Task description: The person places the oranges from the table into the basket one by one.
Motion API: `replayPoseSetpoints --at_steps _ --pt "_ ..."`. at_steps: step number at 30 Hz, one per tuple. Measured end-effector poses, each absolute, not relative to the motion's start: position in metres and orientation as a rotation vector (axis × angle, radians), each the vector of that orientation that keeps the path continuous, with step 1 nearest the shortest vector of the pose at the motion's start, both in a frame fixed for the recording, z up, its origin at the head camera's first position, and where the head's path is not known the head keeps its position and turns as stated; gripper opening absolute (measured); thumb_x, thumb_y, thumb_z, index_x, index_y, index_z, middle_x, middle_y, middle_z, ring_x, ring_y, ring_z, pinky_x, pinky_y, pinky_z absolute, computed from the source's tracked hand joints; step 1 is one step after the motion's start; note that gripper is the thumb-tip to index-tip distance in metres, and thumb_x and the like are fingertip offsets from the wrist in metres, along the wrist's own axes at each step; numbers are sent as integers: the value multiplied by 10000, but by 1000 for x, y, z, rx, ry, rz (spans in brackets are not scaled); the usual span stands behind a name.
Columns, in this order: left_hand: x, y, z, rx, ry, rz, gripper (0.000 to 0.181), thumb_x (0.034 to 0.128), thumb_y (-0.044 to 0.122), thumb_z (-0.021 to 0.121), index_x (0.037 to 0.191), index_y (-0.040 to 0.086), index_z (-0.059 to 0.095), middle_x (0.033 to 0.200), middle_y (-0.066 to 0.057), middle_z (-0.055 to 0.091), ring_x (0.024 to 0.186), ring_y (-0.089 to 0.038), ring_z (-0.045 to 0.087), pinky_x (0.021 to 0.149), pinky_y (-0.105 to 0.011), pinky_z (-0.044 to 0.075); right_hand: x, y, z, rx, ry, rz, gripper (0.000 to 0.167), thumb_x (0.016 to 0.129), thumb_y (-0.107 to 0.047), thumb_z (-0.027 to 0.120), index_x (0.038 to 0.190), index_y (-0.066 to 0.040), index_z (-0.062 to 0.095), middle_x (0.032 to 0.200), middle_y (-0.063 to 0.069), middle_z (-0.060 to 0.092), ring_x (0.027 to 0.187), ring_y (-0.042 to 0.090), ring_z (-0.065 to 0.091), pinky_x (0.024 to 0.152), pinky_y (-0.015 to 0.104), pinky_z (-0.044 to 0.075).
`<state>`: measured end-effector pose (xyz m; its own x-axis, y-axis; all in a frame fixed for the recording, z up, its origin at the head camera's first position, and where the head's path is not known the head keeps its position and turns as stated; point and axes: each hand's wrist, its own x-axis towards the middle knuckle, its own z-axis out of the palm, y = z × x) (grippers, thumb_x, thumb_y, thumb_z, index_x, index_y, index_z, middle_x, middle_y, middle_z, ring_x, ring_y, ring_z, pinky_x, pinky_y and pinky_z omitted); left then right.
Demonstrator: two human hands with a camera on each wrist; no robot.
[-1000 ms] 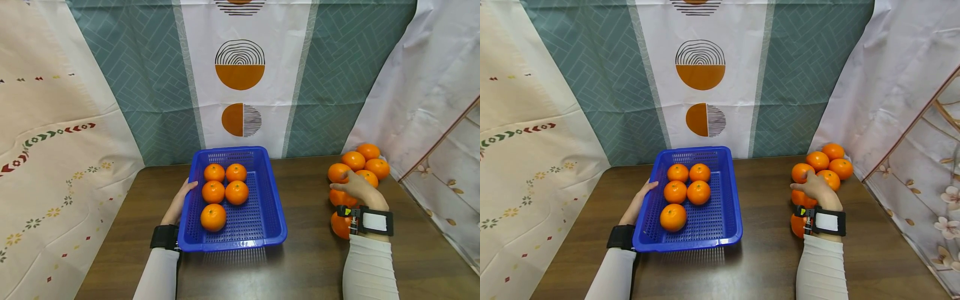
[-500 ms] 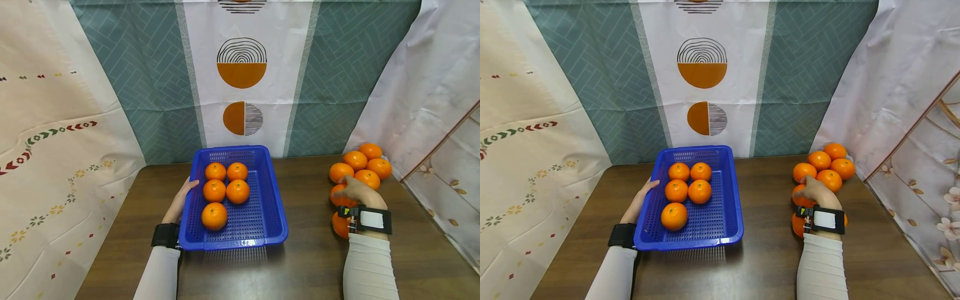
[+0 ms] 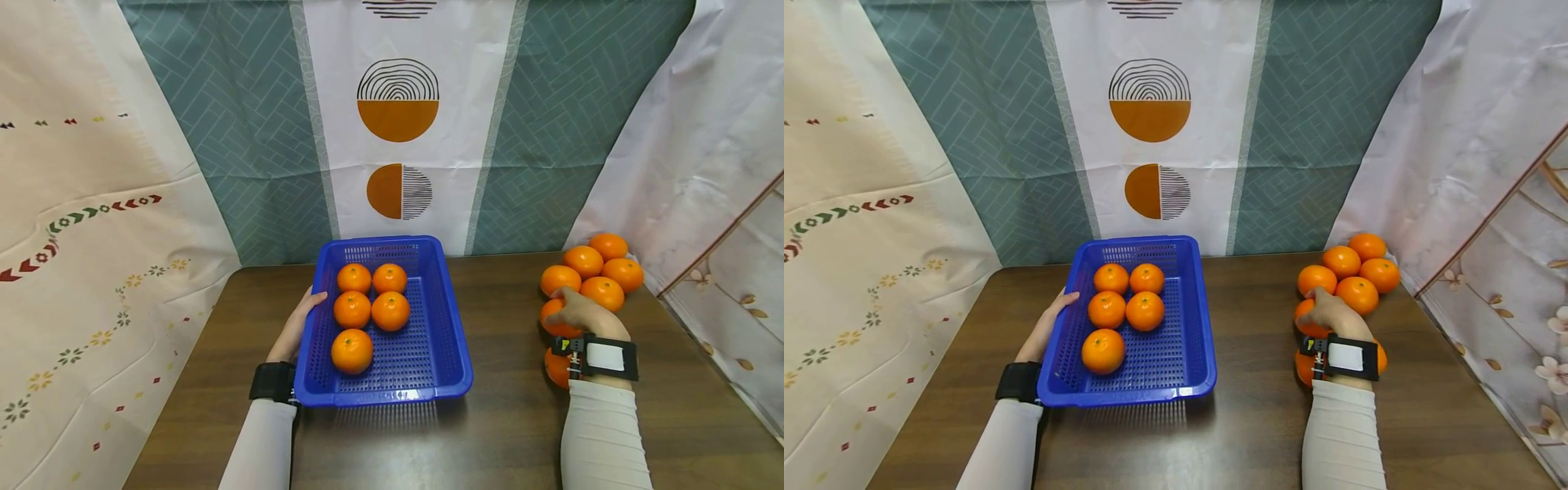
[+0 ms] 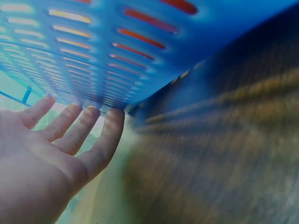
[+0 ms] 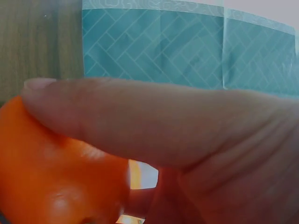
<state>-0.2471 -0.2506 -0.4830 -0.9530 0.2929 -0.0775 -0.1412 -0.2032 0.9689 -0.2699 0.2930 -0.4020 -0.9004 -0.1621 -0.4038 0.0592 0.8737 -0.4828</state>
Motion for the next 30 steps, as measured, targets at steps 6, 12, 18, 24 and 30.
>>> replayPoseSetpoints --at_steps 6,12,18,24,30 --pt "-247 -251 -482 183 1791 2213 635 1115 421 397 1662 351 82 1677 -127 235 1429 -441 391 1064 -626 452 -266 290 -401 51 2536 -781 682 927 -349 749 1449 -34 442 1228 257 425 1078 462 439 803 529 444" --pt "-246 -251 -481 202 1788 2220 632 1119 396 393 1664 339 78 1681 -134 225 1424 -433 390 1071 -624 446 -268 291 -400 -68 2620 -747 648 936 -335 725 1419 17 474 1231 242 492 1080 446 478 810 517 465" --pt "-248 -252 -484 201 1781 2220 635 1118 402 388 1665 343 70 1688 -125 207 1435 -431 373 1073 -629 442 -269 288 -390 -221 2747 -771 739 951 -310 698 1510 34 359 1321 305 458 1120 499 479 867 608 478" --pt "-253 -253 -492 167 1801 2218 623 1117 428 379 1661 359 83 1678 -121 240 1414 -415 412 1059 -620 461 -267 280 -384 -389 2908 -832 567 978 -235 651 1445 13 447 1304 289 521 1087 458 535 891 588 462" --pt "-255 -254 -495 179 1803 2219 611 1121 420 366 1660 365 81 1682 -115 230 1425 -424 393 1066 -631 447 -266 268 -379 -366 2959 -889 580 986 -237 611 1492 -46 401 1350 325 375 1119 485 447 844 563 454"
